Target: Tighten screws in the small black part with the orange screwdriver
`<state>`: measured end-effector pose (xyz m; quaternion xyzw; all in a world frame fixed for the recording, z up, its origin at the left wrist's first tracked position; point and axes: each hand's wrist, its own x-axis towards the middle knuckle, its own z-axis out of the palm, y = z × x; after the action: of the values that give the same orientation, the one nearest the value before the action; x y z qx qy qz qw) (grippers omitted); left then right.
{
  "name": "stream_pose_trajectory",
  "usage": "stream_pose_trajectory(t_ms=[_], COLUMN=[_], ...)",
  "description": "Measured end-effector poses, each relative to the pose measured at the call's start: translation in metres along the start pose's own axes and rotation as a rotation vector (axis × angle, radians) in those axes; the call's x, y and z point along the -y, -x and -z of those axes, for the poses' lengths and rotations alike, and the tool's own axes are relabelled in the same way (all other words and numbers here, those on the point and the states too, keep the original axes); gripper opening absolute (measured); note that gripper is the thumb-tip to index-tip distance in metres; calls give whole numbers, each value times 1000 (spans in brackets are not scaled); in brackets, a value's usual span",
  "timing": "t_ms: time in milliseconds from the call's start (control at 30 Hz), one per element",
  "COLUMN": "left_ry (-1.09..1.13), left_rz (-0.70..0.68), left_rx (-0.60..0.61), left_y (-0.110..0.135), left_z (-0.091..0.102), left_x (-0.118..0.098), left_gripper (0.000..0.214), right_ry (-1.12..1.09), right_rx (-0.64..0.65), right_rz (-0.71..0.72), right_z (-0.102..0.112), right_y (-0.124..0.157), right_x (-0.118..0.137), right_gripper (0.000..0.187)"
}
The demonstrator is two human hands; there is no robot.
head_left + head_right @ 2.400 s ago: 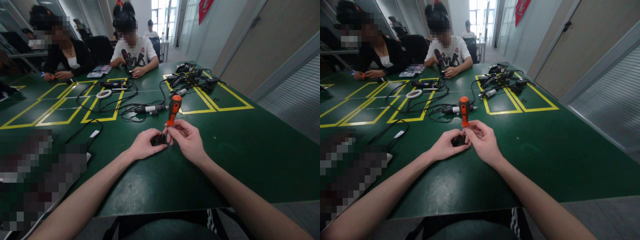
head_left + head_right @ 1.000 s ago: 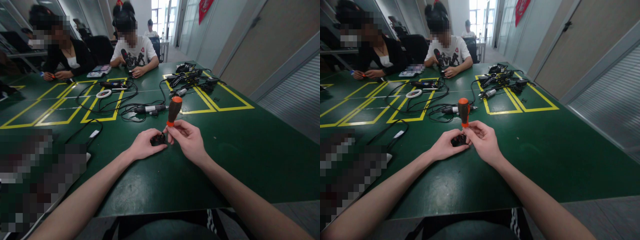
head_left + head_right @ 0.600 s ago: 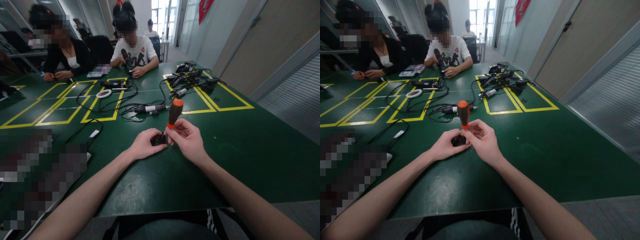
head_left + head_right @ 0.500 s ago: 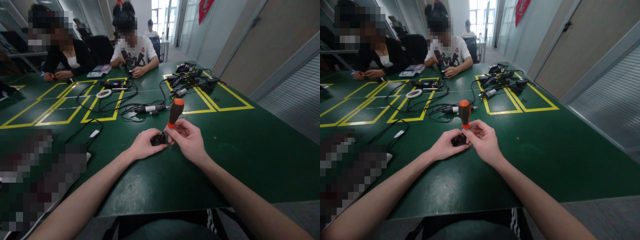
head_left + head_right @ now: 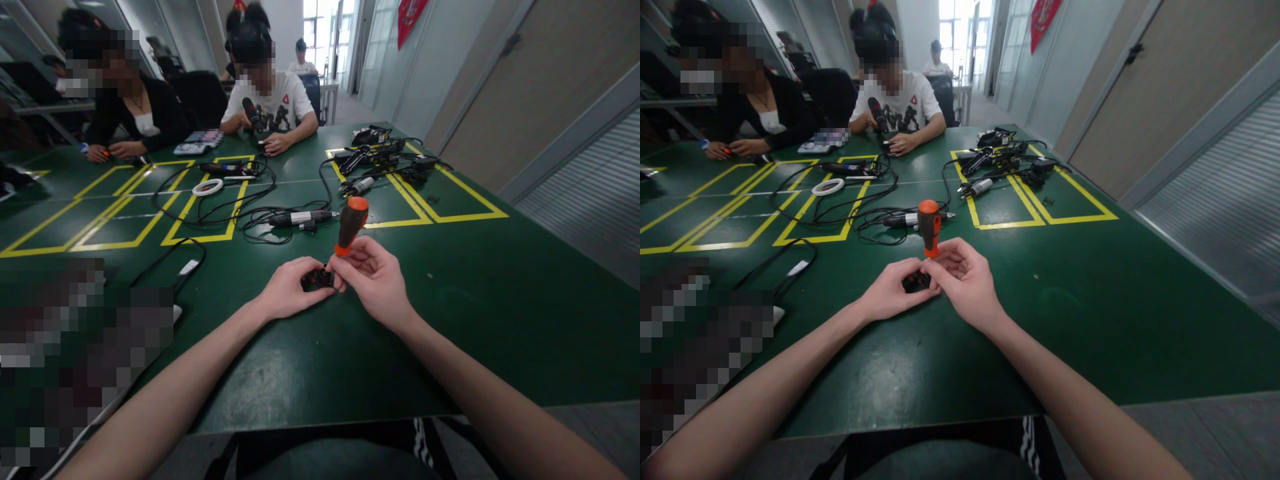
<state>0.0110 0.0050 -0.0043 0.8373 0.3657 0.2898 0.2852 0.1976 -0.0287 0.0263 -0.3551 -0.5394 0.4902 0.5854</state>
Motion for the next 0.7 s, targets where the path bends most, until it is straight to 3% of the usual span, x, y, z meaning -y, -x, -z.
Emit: stream_pose_trajectory(t_ms=[400,700], left_ry=[5,-20], left_rz=[-7,6], left_rx=[9,15], left_y=[-1,0], left_z=[0,1], left_x=[-2,0], left_gripper=[19,21], right_ry=[48,58], right_rx=[36,-28], right_rz=[41,58], right_z=[2,0], right_y=[0,0], right_x=[2,1], right_gripper=[28,37])
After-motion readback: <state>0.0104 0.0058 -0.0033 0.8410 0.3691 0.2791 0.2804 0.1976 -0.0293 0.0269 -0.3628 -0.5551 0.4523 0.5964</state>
